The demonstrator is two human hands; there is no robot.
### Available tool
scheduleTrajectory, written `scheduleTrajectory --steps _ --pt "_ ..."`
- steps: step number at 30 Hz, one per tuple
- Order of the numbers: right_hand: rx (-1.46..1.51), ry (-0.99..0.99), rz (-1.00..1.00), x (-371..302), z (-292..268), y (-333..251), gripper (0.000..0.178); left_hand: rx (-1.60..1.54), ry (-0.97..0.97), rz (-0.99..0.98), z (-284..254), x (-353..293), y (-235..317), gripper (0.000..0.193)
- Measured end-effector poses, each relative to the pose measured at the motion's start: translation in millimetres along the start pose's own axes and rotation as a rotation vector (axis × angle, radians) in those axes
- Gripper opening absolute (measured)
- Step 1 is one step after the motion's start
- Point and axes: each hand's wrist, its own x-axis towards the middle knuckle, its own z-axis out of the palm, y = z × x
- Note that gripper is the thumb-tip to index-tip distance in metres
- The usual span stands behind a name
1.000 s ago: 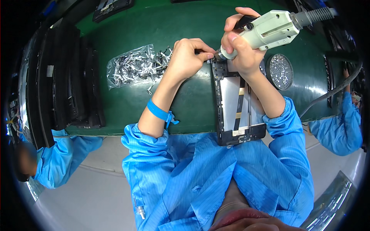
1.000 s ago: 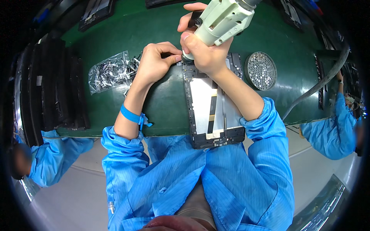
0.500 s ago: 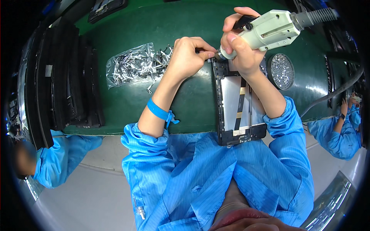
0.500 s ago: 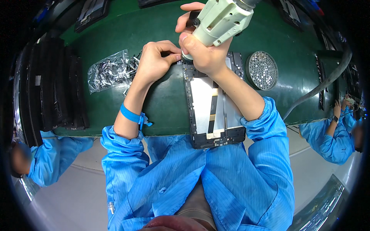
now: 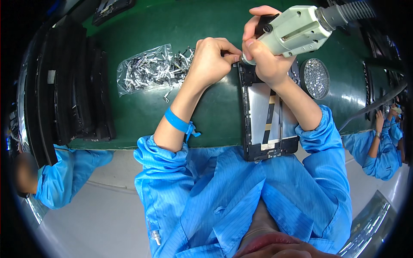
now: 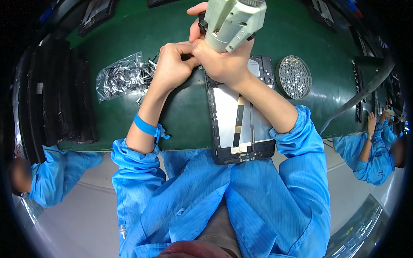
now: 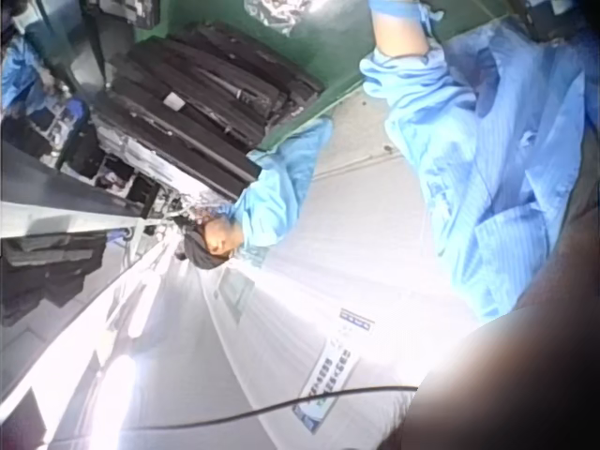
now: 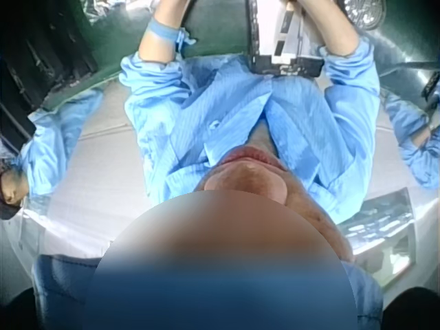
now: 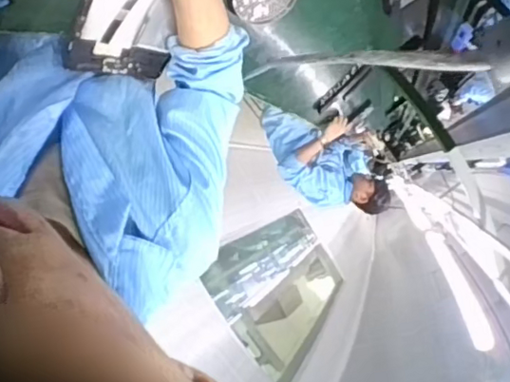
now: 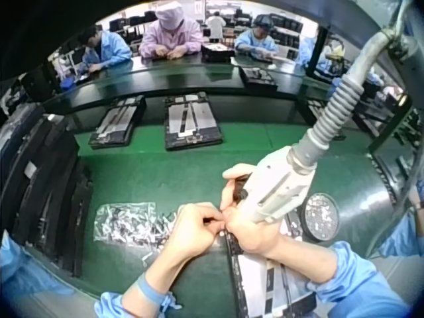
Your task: Assembling electronic tablet devices by driving screws into the frame using an electric screwdriver.
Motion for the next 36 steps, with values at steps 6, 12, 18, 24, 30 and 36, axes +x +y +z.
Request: scheduleTrajectory --steps 6,12,18,24,30,36 --pt "-0.121 -0.053 -0.003 -0.1 3.5 1.7 0.045 0.058 -0.017 -0.021 -3.7 1.5 5.1 0.013" --pt "-0.092 -0.073 -0.041 5.3 9.2 -1.7 0.045 0.070 0.023 -0.005 -5.6 2.6 10.3 0.017" --pt "0.256 0.000 0.083 16.0 -16.1 -3.9 0.051 0.350 0.355 0.390 -2.6 -29.1 25.8 0.032" --pt "0.287 0.059 -0.057 56.2 -34.9 -27.6 0.050 0.349 0.015 -0.220 57.9 -157.0 63.5 0.053" --pt "0.359 0.139 -0.138 79.3 -44.6 -50.3 0.049 -0.478 0.158 -0.290 94.2 -171.8 74.7 0.075" --pt "0.353 0.375 -0.308 84.6 -95.8 -82.8 0.052 -0.549 0.234 -0.081 58.5 -43.0 46.2 0.065"
